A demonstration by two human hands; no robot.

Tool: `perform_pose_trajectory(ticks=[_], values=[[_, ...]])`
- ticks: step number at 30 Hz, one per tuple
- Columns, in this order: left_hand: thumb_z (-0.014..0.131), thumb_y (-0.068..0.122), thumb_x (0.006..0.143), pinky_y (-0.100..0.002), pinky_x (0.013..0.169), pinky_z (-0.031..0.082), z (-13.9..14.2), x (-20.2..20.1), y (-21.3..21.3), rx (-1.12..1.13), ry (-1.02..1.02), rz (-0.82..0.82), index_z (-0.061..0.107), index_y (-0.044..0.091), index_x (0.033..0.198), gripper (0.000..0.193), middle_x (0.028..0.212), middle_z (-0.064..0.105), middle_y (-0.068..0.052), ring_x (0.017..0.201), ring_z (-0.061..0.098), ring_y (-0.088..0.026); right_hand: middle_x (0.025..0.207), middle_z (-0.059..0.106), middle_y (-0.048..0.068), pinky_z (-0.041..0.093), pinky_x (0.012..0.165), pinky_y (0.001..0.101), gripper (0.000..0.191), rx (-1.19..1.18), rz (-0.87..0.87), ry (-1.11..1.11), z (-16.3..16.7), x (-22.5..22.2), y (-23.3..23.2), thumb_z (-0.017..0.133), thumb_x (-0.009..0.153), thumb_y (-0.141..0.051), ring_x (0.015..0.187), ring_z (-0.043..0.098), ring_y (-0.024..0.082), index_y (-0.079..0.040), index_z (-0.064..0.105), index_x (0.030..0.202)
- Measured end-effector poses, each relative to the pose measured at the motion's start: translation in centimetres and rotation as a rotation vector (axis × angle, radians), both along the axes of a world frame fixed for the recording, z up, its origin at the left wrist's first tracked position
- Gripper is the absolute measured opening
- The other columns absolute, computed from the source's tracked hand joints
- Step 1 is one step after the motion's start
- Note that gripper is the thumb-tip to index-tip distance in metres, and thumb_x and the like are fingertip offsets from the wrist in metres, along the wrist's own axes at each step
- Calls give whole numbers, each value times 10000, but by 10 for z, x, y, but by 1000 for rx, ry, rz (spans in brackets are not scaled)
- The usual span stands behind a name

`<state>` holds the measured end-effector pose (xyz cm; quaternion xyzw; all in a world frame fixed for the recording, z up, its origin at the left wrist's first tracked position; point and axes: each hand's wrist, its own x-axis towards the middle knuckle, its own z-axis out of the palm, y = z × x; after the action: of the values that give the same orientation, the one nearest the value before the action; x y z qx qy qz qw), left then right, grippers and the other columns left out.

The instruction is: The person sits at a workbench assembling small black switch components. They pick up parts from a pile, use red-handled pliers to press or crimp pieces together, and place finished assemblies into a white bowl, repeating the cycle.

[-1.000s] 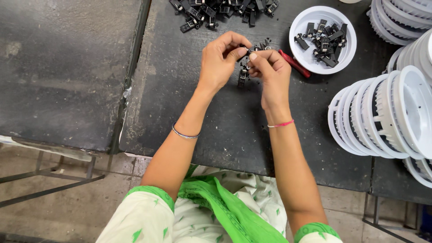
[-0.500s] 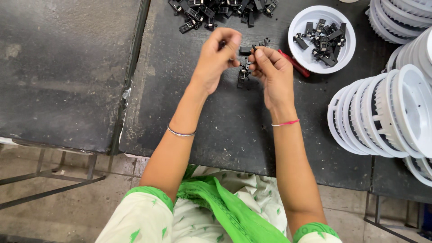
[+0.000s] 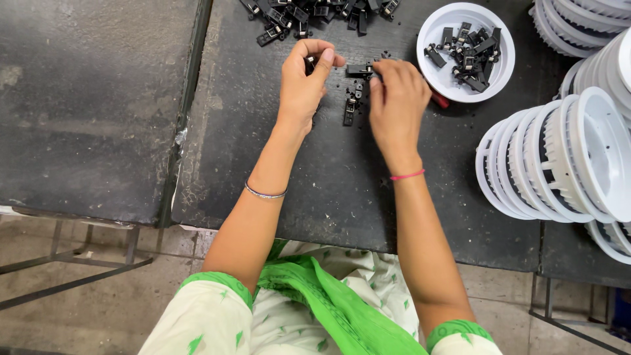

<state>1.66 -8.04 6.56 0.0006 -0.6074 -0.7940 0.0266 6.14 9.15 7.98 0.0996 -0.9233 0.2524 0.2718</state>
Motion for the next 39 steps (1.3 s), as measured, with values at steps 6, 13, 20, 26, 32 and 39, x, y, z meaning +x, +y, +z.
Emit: perform_pose_trajectory(ticks=[6, 13, 20, 26, 32, 39], values=[[665, 195, 1023, -197, 520, 348, -2, 1, -1, -18, 26, -12, 720, 108, 1141, 157, 894, 687, 45, 670, 473, -10, 1375, 642, 68, 266, 1149, 520, 320, 68, 135, -22, -3, 0, -5, 681, 986, -107, 1376, 492, 312, -105, 665, 1305], [685, 144, 1004, -199, 545, 403, -5, -1, -1, -60, 24, 7, 715, 84, 1153, 164, 926, 716, 26, 688, 517, -14, 1377, 603, 125, 388, 1113, 502, 451, -31, -120, -295, 6, 3, 24, 742, 937, -209, 1321, 513, 337, -66, 606, 1343], [692, 115, 991, -217, 645, 447, -11, -4, -1, -87, 22, 13, 704, 44, 1129, 156, 928, 718, -1, 755, 552, -48, 1558, 415, 257, 301, 1118, 594, 665, 139, -121, -257, -30, -5, 29, 763, 972, -269, 1429, 396, 434, 17, 467, 1495], [684, 91, 996, -253, 849, 514, -10, -3, 1, -75, 59, -16, 700, 36, 1124, 141, 951, 705, -18, 909, 632, -92, 1512, 410, 297, 299, 1130, 591, 757, 41, -86, -281, -33, -9, 46, 793, 935, -352, 1413, 372, 450, 35, 446, 1485], [689, 76, 983, -244, 832, 515, -8, -2, -1, -103, 73, -19, 723, 35, 1117, 144, 941, 716, -15, 886, 636, -85, 1431, 466, 273, 284, 1046, 623, 733, 148, -136, -308, -27, -4, 43, 782, 911, -329, 1347, 391, 447, 38, 473, 1464], [687, 94, 984, -238, 802, 522, -11, -3, 6, -146, 65, -21, 735, 36, 1101, 140, 930, 735, -16, 854, 640, -78, 1212, 573, 187, 393, 918, 563, 401, 161, -205, -160, -32, -12, 30, 684, 1033, -263, 1142, 530, 396, -21, 597, 1341]])
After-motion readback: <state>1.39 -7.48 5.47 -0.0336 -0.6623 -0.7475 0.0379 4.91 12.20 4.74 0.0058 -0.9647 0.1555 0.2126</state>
